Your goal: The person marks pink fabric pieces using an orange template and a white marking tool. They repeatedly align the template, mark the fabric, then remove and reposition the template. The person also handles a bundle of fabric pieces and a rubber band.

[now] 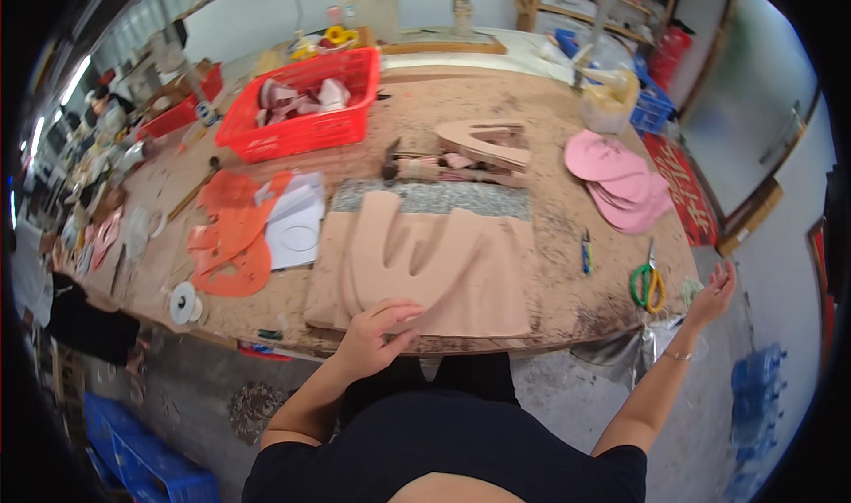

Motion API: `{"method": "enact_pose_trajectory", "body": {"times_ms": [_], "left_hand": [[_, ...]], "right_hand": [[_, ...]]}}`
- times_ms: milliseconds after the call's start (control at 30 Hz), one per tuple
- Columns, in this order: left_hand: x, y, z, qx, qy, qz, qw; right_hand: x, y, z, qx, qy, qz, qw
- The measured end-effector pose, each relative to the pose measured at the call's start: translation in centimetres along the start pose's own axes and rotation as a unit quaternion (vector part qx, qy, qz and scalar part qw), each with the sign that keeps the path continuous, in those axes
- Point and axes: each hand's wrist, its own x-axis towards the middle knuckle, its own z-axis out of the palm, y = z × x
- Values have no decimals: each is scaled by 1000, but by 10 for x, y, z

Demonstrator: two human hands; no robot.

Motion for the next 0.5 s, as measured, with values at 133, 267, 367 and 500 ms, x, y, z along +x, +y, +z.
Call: {"method": "enact_pose_trajectory", "body": {"times_ms": [133, 267, 367, 500], "left_hand": [[-3, -20, -12, 200, 39, 16, 979], [1, -25, -25, 315, 25, -63, 947], [14, -34, -33, 356, -49, -2, 933], [35, -29, 1, 369, -75, 21, 926]], "right_hand": [[-111, -74, 55, 81, -148, -147, 975], [-217, -198, 78, 166, -427, -194, 868], [-256, -244, 77, 190, -493, -143, 837], [-281, -243, 82, 153, -503, -119, 842]]}}
